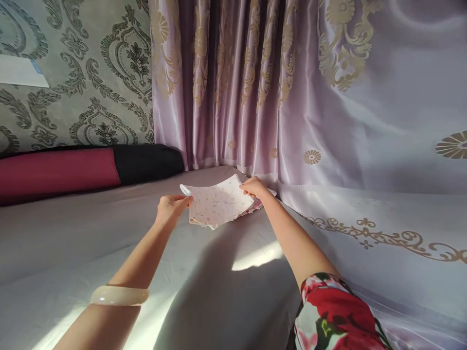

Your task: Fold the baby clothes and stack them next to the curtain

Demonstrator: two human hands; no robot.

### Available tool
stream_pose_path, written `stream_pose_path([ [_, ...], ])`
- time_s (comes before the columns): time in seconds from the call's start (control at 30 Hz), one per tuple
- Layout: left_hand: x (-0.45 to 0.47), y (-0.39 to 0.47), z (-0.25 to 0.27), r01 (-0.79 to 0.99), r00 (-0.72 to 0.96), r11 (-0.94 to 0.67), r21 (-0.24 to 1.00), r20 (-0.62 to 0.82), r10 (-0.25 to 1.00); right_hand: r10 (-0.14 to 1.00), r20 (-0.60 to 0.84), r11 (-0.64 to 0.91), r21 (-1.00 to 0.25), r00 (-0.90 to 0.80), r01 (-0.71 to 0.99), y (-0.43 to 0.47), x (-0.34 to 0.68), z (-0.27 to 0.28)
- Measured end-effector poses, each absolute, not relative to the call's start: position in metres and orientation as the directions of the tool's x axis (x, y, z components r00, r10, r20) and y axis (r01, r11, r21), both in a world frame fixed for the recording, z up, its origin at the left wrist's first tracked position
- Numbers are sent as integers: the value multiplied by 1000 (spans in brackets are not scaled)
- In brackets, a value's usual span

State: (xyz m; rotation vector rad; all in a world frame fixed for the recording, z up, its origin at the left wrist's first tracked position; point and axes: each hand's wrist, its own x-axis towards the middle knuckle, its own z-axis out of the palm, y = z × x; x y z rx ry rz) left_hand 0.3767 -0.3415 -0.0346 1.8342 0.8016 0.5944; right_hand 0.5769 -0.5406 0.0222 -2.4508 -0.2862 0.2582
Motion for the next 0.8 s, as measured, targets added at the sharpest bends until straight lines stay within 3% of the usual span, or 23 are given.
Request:
stream_pose_path([
  [0.37,461,-393,-47,86,721,-143,986,37,692,131,-83,-771,-635,988,49,-584,645,33],
  [0.8,513,-430,-65,-9,754,183,983,-114,647,32,16,-870,-491,999,35,-609,683,42],
])
